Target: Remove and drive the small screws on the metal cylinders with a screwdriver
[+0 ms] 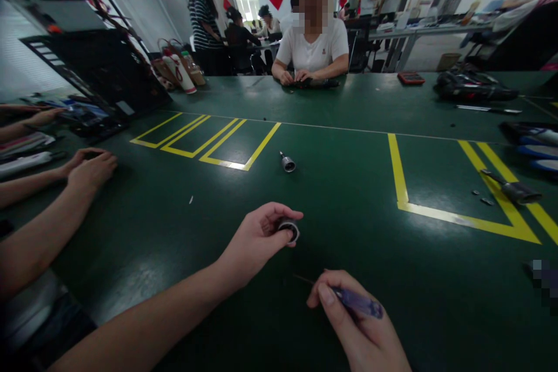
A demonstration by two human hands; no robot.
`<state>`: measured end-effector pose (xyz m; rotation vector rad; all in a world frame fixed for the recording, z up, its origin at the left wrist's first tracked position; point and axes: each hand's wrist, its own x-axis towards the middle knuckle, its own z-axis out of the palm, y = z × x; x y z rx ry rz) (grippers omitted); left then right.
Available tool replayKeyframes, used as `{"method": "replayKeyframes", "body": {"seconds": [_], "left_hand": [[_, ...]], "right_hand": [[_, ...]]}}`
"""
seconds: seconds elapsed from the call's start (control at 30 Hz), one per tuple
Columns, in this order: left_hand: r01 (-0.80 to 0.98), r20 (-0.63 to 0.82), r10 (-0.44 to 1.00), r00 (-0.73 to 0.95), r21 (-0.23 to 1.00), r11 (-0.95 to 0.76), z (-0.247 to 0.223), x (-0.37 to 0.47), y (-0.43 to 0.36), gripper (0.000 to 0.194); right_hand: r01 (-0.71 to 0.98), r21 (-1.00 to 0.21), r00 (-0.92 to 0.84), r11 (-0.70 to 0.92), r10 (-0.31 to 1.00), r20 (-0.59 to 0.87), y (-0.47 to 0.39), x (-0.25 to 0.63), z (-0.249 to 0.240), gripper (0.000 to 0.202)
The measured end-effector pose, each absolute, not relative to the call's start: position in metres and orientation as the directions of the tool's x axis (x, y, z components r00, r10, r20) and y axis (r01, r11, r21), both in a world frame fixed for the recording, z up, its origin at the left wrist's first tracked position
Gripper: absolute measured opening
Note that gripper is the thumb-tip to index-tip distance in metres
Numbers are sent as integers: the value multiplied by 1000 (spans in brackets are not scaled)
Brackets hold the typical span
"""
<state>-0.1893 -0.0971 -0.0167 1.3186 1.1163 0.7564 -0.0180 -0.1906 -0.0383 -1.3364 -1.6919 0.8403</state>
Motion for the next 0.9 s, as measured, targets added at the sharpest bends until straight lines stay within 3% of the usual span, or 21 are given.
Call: {"method": "replayKeyframes", "body": {"seconds": [0.1, 0.53, 0.9], "left_hand": [[126, -220, 912, 347, 974, 187, -17, -189, -98, 24], [76, -221, 905, 364, 975, 208, -19, -187, -100, 23], [67, -214, 904, 369, 977, 204, -22, -186, -101, 23]], "right_hand": [[432, -876, -159, 214, 974, 160, -189, -19, -39, 23], [494, -780, -198, 383, 924, 328, -190, -28, -36, 26], [531, -747, -169, 400, 914, 370, -190, -31, -38, 17]]}}
